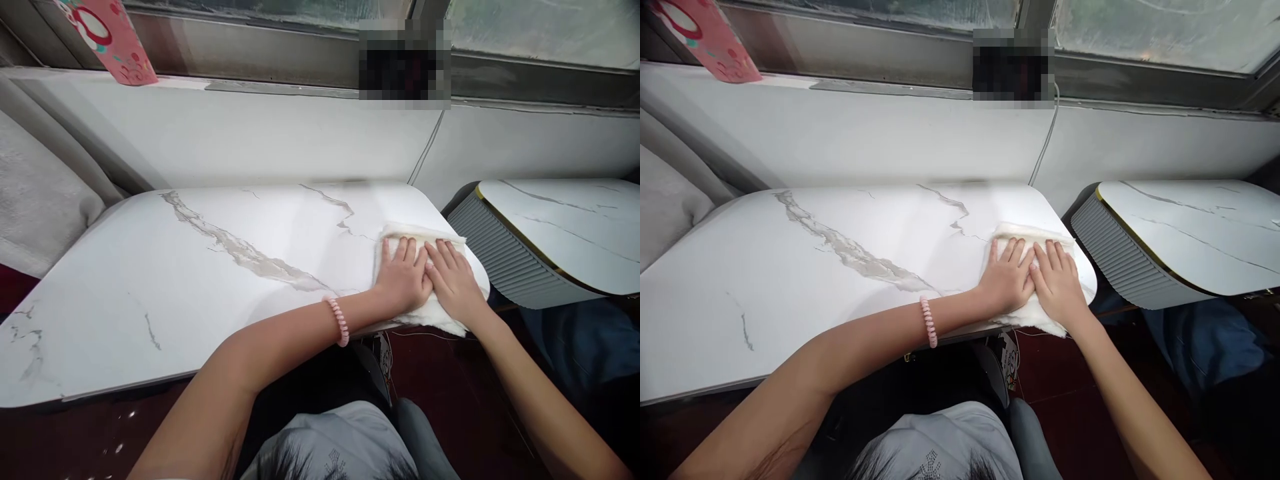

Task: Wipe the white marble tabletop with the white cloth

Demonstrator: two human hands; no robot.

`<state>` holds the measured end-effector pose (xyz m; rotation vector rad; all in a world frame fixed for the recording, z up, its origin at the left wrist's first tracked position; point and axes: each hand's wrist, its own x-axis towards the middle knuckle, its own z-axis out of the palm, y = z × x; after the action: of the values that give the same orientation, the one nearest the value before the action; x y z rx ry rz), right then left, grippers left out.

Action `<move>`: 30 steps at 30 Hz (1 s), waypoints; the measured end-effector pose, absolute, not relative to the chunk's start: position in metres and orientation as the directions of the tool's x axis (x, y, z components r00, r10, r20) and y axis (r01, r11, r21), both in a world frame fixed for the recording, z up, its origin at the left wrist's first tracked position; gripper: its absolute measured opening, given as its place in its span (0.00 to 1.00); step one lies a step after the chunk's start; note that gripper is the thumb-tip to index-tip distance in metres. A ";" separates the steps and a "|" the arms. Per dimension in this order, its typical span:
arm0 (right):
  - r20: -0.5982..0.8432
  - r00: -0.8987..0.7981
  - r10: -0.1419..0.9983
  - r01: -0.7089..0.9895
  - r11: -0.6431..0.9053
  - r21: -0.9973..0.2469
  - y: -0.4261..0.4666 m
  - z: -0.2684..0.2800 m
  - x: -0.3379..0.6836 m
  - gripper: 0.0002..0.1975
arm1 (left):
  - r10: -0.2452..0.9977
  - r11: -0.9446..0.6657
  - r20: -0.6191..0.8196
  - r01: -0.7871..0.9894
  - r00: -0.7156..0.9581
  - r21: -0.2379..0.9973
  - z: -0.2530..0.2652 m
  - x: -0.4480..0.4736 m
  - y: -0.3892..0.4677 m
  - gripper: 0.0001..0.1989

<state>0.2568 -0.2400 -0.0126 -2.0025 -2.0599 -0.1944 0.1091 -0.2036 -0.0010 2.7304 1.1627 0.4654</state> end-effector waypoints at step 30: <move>0.328 -0.080 0.941 0.922 0.195 -0.335 -0.003 -0.014 0.106 0.25 | 0.915 -0.384 0.235 0.889 0.329 0.251 -0.003 -0.022 -0.011 0.24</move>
<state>0.1062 -0.0033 -0.0144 -1.7345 -2.0093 0.0551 -0.0224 -0.0106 -0.0032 2.4979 1.6979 0.5217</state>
